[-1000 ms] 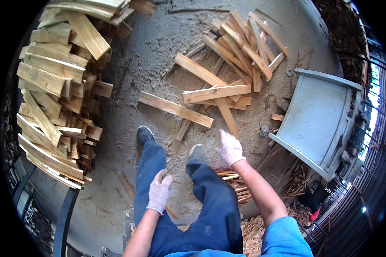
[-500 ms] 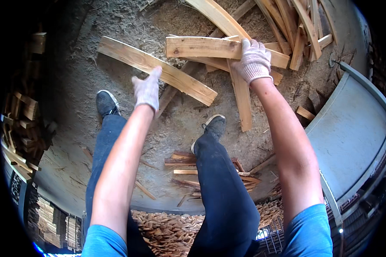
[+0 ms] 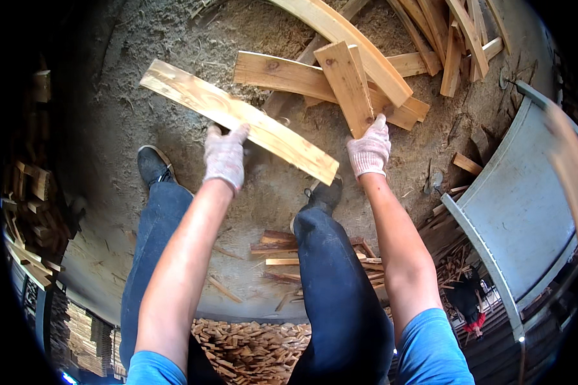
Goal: The person gathers loose wooden planks from the floor and stacks them into neat piles. They repeatedly pick up bundles of planks, align them, and place them onto a growing stack in a workshop environment.
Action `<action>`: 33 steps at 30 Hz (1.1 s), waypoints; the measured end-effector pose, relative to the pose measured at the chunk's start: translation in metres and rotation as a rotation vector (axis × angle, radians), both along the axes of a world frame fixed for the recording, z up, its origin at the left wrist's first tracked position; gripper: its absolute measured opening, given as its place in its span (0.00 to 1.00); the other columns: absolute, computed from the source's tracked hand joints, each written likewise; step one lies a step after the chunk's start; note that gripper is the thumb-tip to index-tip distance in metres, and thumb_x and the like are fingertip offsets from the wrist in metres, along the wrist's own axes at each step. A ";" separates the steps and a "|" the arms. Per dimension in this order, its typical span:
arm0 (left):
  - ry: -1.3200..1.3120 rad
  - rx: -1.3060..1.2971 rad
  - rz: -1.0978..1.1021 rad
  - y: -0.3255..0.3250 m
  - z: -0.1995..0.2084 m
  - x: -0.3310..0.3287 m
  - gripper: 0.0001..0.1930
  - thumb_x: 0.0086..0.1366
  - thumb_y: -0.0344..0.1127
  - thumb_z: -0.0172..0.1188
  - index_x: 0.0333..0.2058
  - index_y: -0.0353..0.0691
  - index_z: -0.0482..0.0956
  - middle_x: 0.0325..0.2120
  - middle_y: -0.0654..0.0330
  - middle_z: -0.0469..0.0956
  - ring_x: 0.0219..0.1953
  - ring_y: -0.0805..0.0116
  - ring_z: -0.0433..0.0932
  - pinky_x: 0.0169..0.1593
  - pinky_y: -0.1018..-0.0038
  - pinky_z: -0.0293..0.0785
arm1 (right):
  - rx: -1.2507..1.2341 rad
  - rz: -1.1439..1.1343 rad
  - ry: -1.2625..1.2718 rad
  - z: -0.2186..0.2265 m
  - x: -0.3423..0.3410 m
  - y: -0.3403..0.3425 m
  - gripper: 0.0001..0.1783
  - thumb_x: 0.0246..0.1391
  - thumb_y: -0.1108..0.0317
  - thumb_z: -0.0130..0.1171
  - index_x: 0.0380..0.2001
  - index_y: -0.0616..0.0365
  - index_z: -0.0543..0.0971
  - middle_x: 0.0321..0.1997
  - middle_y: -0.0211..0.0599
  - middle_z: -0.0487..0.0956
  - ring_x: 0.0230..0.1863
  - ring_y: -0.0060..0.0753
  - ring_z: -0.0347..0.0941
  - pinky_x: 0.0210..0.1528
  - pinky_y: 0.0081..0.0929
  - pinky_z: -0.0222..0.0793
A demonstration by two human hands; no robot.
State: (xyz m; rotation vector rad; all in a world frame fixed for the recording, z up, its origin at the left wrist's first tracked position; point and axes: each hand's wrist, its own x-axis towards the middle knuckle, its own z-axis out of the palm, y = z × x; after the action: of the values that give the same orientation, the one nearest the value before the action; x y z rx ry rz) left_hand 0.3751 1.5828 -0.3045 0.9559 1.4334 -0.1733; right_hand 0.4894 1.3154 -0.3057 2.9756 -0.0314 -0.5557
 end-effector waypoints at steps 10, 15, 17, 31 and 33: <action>0.004 -0.133 0.065 -0.005 0.023 -0.030 0.32 0.73 0.46 0.60 0.69 0.36 0.63 0.56 0.55 0.75 0.54 0.62 0.78 0.53 0.66 0.77 | 0.447 0.552 0.275 0.083 0.031 0.150 0.38 0.41 0.55 0.78 0.53 0.60 0.74 0.50 0.51 0.79 0.54 0.51 0.77 0.58 0.44 0.76; -0.072 -0.242 -0.016 0.008 0.035 -0.035 0.42 0.72 0.49 0.61 0.75 0.37 0.50 0.60 0.55 0.72 0.54 0.63 0.75 0.52 0.65 0.76 | 0.208 0.545 0.096 0.048 0.099 0.126 0.50 0.43 0.47 0.78 0.63 0.64 0.69 0.61 0.56 0.75 0.64 0.52 0.71 0.64 0.45 0.70; -0.059 -0.135 -0.062 0.003 0.034 -0.039 0.41 0.72 0.47 0.61 0.75 0.38 0.51 0.59 0.55 0.73 0.54 0.64 0.75 0.52 0.65 0.76 | 0.086 0.582 0.101 0.036 0.102 0.117 0.56 0.42 0.46 0.79 0.67 0.65 0.65 0.66 0.58 0.70 0.68 0.53 0.67 0.67 0.46 0.67; -0.133 -0.209 -0.197 -0.036 0.064 0.010 0.27 0.68 0.41 0.66 0.60 0.31 0.73 0.47 0.53 0.82 0.45 0.66 0.82 0.47 0.71 0.82 | -0.102 0.402 0.487 0.029 0.175 0.114 0.48 0.43 0.38 0.73 0.63 0.54 0.75 0.64 0.50 0.76 0.65 0.50 0.73 0.67 0.43 0.70; -0.163 0.143 -0.346 -0.037 0.050 0.036 0.32 0.64 0.42 0.70 0.62 0.32 0.72 0.51 0.50 0.81 0.51 0.59 0.82 0.53 0.67 0.81 | 0.007 0.385 0.532 0.028 0.167 0.110 0.41 0.45 0.44 0.74 0.59 0.53 0.76 0.59 0.52 0.80 0.60 0.52 0.77 0.64 0.42 0.73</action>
State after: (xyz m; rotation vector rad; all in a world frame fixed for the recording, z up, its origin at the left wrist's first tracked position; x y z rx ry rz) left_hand 0.4114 1.5460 -0.2541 1.3042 1.1345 -0.2439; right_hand 0.6562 1.4254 -0.2780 2.6286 0.5693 -1.2474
